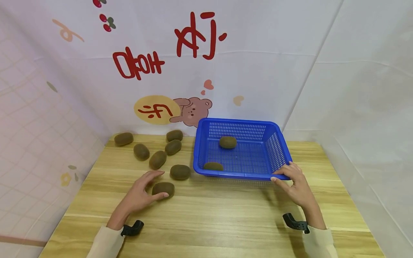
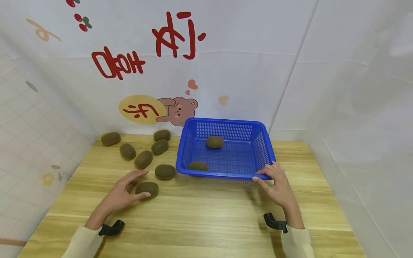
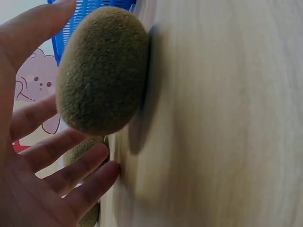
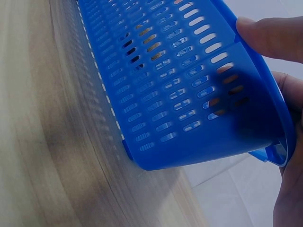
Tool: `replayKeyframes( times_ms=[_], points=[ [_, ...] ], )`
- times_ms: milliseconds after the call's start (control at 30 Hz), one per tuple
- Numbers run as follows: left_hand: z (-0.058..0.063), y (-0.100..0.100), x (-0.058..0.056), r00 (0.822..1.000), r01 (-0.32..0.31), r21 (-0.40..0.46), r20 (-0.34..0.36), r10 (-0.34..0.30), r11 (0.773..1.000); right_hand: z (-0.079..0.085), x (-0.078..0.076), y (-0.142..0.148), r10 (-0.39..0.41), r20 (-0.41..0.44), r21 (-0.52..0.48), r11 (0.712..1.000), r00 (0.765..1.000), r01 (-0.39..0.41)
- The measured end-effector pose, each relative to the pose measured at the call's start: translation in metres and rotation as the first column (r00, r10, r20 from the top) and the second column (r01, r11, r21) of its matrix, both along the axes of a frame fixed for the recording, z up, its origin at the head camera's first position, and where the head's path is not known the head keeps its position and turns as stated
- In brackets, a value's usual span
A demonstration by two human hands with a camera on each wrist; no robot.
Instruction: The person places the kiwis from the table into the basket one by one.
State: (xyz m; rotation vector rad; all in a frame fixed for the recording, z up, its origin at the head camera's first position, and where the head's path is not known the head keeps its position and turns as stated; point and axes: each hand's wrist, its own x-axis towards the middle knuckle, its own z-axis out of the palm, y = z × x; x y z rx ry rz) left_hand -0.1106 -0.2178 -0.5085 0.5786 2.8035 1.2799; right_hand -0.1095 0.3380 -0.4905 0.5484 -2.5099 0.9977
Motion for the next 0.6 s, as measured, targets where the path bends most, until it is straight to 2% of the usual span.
replayKeyframes(
  times_ms=[300, 600],
  points=[
    [-0.0032, 0.0066, -0.0002, 0.994, 0.098, 0.006, -0.047, -0.097, 0.995, 0.0002, 0.0001, 0.0001, -0.006, 0.010, 0.000, 1.000, 1.000, 0.006],
    [-0.0029, 0.0055, 0.0001, 0.991, 0.133, 0.018, 0.016, -0.133, 0.991, 0.0000, -0.0002, 0.0000, -0.010, 0.015, -0.001, 1.000, 1.000, 0.010]
  ],
)
